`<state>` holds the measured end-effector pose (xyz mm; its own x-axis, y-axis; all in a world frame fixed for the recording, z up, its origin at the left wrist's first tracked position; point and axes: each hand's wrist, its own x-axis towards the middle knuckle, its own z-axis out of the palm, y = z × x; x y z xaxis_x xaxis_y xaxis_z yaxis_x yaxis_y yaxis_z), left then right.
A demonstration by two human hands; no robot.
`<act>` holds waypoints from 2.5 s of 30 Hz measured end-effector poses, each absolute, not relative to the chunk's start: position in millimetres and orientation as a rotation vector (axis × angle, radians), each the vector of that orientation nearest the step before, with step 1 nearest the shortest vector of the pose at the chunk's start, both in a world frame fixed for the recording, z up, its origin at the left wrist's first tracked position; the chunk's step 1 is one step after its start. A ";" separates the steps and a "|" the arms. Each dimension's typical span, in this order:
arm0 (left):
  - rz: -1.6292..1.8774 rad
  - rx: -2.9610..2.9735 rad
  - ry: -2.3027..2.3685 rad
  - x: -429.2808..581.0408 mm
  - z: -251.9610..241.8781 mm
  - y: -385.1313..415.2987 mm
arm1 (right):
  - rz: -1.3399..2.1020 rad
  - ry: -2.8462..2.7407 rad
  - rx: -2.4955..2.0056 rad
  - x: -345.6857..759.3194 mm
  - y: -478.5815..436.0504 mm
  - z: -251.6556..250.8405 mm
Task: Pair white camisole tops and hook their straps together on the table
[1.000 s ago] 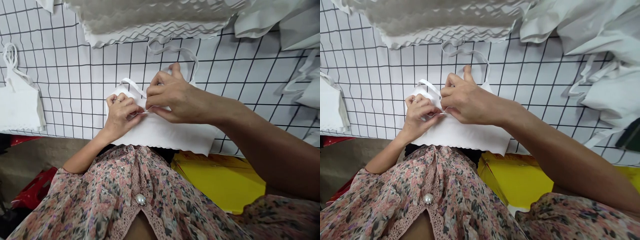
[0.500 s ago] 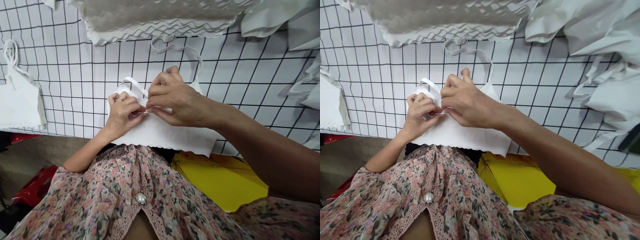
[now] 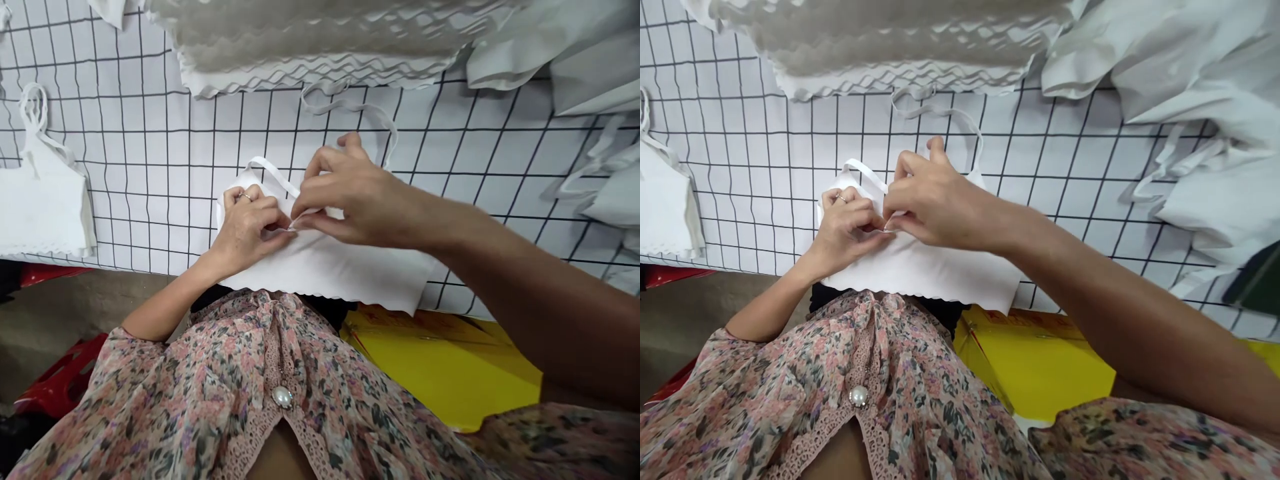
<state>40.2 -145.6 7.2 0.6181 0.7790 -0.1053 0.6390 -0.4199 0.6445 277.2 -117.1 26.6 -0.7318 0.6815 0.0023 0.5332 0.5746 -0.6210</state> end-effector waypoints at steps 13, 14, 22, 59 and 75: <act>0.342 2.300 1.236 -7.4 9.8 -144.6 | 0.786 -2.568 -1.100 239.7 -5.4 56.4; 0.385 2.328 1.274 -9.4 10.4 -144.8 | 0.790 -2.507 -1.104 238.1 -8.0 51.7; 0.674 2.472 1.262 -57.0 23.1 -202.6 | 0.253 -2.173 -1.463 305.7 -175.8 48.7; 0.442 1.212 0.920 116.4 21.3 -69.0 | -0.004 -1.942 -1.757 299.7 -99.9 -17.9; 0.667 1.853 0.842 134.6 24.7 -68.4 | 0.827 -1.283 -1.413 313.3 -134.1 17.1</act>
<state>134.6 -68.4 24.7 0.6129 0.7857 0.0842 0.2618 -0.3024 0.9165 313.3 -134.1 17.1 0.1987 0.9705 0.1368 0.2763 0.0785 -0.9579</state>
